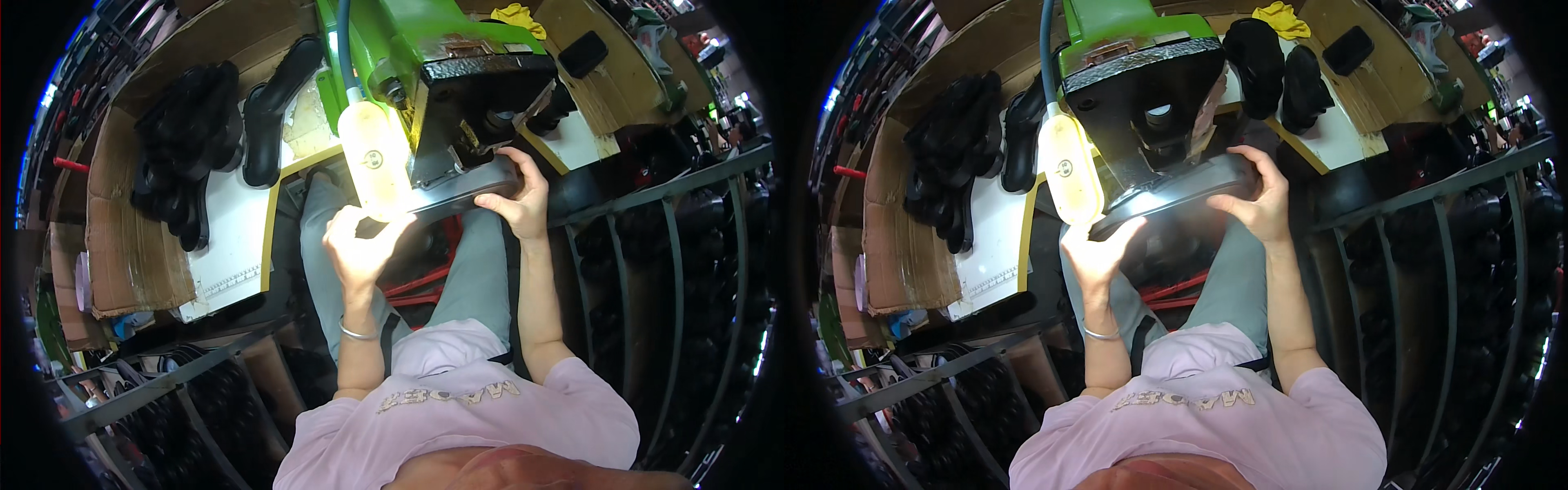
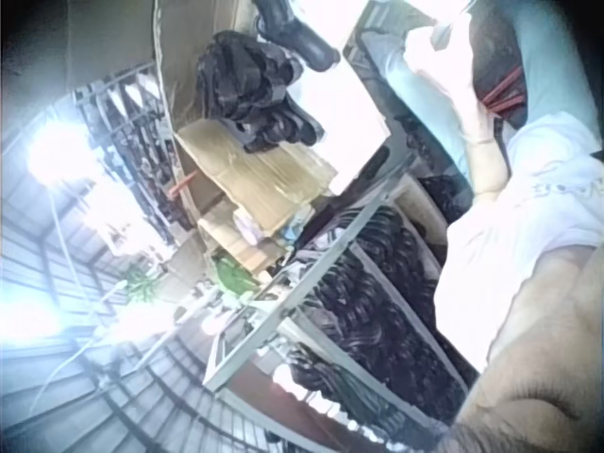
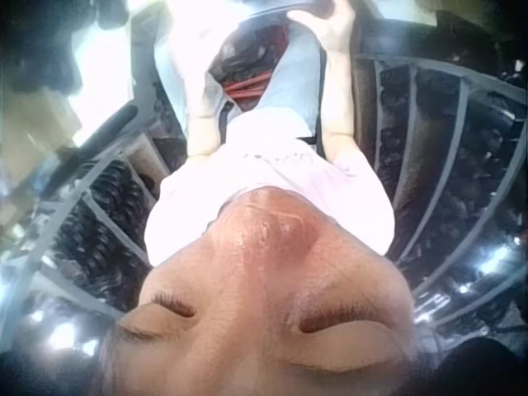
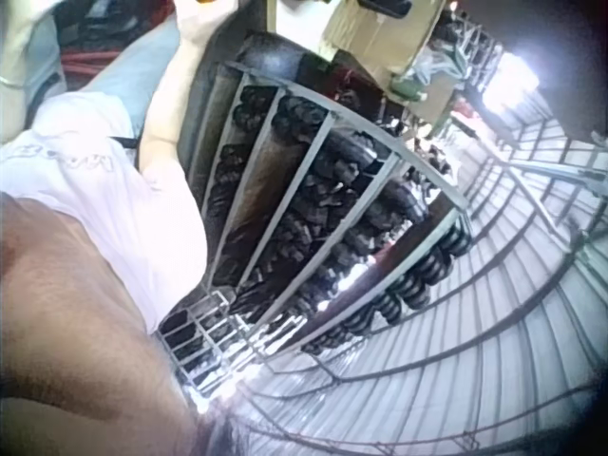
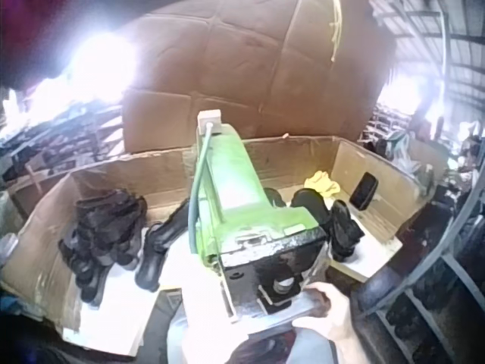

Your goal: The person repeatedly presses the soles of black shoes against a rotating grinding wheel on a green machine. They handle the shoes one at a time, rotating them to smooth different areas of the sole, and place them on a nearby surface after processing.

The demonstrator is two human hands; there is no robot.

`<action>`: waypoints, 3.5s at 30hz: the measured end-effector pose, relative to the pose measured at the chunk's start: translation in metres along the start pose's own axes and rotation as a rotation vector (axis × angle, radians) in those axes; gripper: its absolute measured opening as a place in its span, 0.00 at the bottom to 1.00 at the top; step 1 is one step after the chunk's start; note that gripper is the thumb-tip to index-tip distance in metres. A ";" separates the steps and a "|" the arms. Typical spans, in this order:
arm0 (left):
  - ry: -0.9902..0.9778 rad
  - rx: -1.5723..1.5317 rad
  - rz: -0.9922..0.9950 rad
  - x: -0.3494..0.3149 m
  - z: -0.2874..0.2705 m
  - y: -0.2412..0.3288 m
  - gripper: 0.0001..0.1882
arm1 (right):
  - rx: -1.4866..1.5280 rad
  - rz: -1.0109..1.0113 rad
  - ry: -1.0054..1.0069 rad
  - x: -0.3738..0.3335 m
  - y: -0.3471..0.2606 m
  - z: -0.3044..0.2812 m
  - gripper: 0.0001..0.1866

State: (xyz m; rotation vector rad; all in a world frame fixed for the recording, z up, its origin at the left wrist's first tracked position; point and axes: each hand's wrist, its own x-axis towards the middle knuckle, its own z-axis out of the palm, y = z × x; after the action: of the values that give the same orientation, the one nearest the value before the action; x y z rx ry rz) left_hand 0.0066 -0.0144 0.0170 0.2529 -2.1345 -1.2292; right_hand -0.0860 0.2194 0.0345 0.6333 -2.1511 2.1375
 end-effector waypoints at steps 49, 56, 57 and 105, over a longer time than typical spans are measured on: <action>-0.285 -0.191 0.037 0.012 0.003 0.003 0.05 | -0.213 -0.269 0.075 -0.021 0.005 0.013 0.37; -0.385 0.125 0.295 0.011 -0.003 0.014 0.01 | -0.281 -0.279 0.051 -0.020 -0.002 0.009 0.35; -0.355 0.120 0.330 0.007 -0.002 0.011 0.01 | -0.290 -0.272 0.045 -0.021 -0.003 0.011 0.35; 0.006 -0.637 -0.074 -0.072 0.018 -0.042 0.29 | -0.304 -0.047 -0.224 -0.066 -0.057 -0.007 0.30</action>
State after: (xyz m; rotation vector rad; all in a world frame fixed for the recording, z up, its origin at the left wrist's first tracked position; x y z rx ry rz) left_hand 0.0445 0.0088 -0.0561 0.0537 -1.6298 -1.8663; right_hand -0.0088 0.2446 0.0684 0.9178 -2.4748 1.7356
